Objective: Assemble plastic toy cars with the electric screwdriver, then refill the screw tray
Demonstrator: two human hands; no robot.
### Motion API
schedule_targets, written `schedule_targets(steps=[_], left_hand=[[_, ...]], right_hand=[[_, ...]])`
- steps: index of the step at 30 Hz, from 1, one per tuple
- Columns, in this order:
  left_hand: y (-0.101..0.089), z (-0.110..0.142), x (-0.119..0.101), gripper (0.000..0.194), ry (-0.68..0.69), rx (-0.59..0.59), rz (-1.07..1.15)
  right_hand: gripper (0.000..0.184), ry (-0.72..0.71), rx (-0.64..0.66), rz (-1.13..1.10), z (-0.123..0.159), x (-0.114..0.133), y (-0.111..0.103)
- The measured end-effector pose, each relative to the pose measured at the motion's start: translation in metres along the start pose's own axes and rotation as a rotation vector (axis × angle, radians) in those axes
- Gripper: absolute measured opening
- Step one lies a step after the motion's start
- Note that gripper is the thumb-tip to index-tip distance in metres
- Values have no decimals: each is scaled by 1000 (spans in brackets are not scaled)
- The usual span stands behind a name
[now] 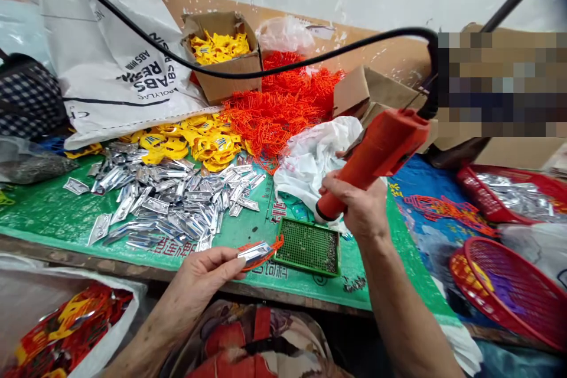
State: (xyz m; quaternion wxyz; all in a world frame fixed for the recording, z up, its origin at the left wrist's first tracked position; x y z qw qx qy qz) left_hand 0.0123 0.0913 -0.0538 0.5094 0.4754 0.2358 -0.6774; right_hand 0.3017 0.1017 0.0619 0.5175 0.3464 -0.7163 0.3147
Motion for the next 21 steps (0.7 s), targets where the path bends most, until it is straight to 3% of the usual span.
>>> schedule_targets(steps=[6, 16, 21], left_hand=[[-6, -4, -5, 25, 49, -93, 32], [4, -6, 4, 28, 16, -55, 52], [0, -9, 10, 29, 10, -64, 49]], right_hand=[[23, 30, -89, -36, 22, -26, -9], [21, 14, -105, -99, 29, -31, -7], [24, 19, -100, -119, 29, -33, -7]])
Point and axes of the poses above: each hand's wrist, its own z-axis away from the middle knuckle, its own y-axis out of the palm, x = y × z, the point moved 10 cm from there along -z, towards the middle knuckle, and after that the axes turned 8 degrees about z, right-handed, at the moved point
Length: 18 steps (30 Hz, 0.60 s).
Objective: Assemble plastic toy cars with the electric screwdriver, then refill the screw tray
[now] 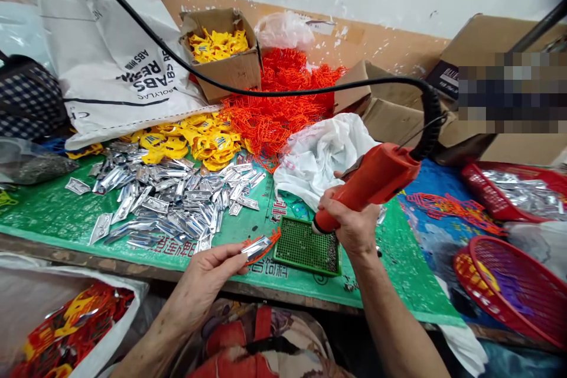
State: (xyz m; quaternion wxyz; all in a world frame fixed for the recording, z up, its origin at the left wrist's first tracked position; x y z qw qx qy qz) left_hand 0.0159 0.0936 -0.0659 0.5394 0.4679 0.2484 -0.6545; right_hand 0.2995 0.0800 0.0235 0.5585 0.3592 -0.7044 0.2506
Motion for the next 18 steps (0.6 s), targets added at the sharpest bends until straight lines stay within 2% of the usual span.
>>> schedule_targets(steps=[13, 18], left_hand=[[-3, -7, 12, 35, -6, -39, 31], [-1, -5, 10, 36, 5, -54, -25]], right_hand=[[16, -20, -16, 36, -2, 3, -3], [18, -25, -6, -48, -5, 18, -2]])
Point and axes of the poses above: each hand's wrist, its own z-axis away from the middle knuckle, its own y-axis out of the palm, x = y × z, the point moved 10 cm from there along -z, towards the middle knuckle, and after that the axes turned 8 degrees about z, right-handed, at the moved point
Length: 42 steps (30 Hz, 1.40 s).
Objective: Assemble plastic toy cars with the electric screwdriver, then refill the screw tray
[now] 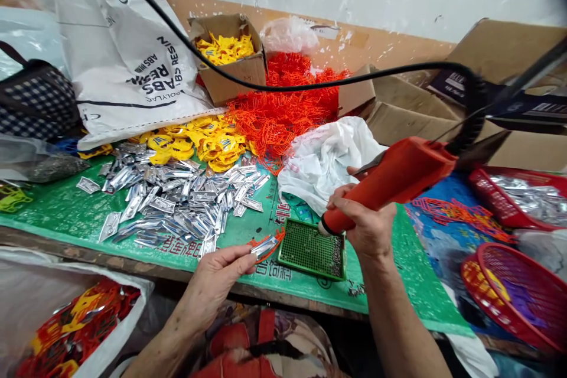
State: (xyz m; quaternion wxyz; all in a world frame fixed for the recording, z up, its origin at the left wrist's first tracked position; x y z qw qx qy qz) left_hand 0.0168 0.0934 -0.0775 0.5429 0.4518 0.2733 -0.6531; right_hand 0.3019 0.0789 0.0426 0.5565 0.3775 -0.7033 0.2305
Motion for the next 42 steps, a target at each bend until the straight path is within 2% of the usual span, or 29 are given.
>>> schedule_targets(steps=[3, 10, 17, 25, 38, 42], left_hand=[[4, 4, -6, 34, 13, -5, -7], [19, 10, -14, 21, 38, 56, 75], [19, 8, -14, 21, 39, 45, 119], [23, 9, -18, 22, 57, 95, 116], [24, 9, -18, 21, 51, 94, 150], [23, 8, -17, 22, 48, 83, 162]], right_hand=[[27, 4, 32, -93, 4, 18, 10], [45, 2, 186, -252, 33, 55, 54], [49, -15, 285, -288, 57, 59, 85], [42, -26, 318, -242, 61, 57, 93], [35, -28, 394, -260, 64, 55, 97], [46, -16, 391, -255, 65, 53, 97]])
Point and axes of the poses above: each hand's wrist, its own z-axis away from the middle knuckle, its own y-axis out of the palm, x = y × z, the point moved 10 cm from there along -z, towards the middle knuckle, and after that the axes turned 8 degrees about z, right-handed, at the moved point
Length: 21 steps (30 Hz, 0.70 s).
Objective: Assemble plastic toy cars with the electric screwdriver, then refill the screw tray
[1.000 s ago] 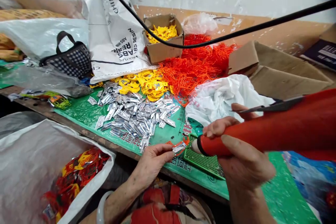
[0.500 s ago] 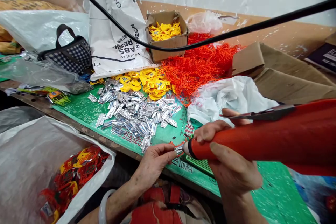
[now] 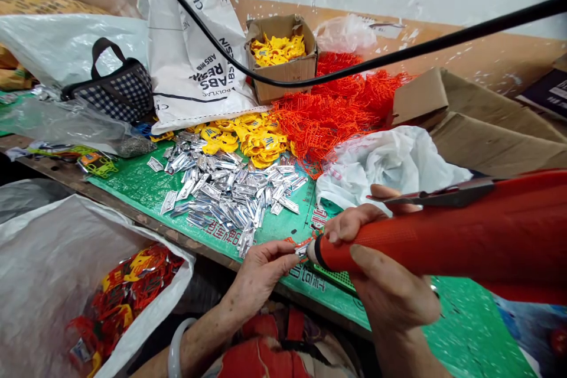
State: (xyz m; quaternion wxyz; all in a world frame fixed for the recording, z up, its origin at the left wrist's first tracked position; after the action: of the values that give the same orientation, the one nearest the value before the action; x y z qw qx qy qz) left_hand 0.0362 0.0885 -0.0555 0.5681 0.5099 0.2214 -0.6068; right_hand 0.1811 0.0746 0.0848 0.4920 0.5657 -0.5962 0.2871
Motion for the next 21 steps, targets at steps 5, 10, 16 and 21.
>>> schedule_targets(steps=[5, 10, 16, 21], left_hand=[[0, -1, 2, 22, -4, 1, 10], [-9, -2, 8, 40, 21, -68, 23], [2, 2, -14, 24, 220, -6, -172], [6, 5, -25, 17, 269, -10, -209]], right_hand=[[50, -3, -38, 8, 0, 2, -4], [53, -19, -66, 38, -3, 3, -6], [49, -20, -101, 13, -8, 7, -7], [49, -2, -90, -36, -10, 9, -5]])
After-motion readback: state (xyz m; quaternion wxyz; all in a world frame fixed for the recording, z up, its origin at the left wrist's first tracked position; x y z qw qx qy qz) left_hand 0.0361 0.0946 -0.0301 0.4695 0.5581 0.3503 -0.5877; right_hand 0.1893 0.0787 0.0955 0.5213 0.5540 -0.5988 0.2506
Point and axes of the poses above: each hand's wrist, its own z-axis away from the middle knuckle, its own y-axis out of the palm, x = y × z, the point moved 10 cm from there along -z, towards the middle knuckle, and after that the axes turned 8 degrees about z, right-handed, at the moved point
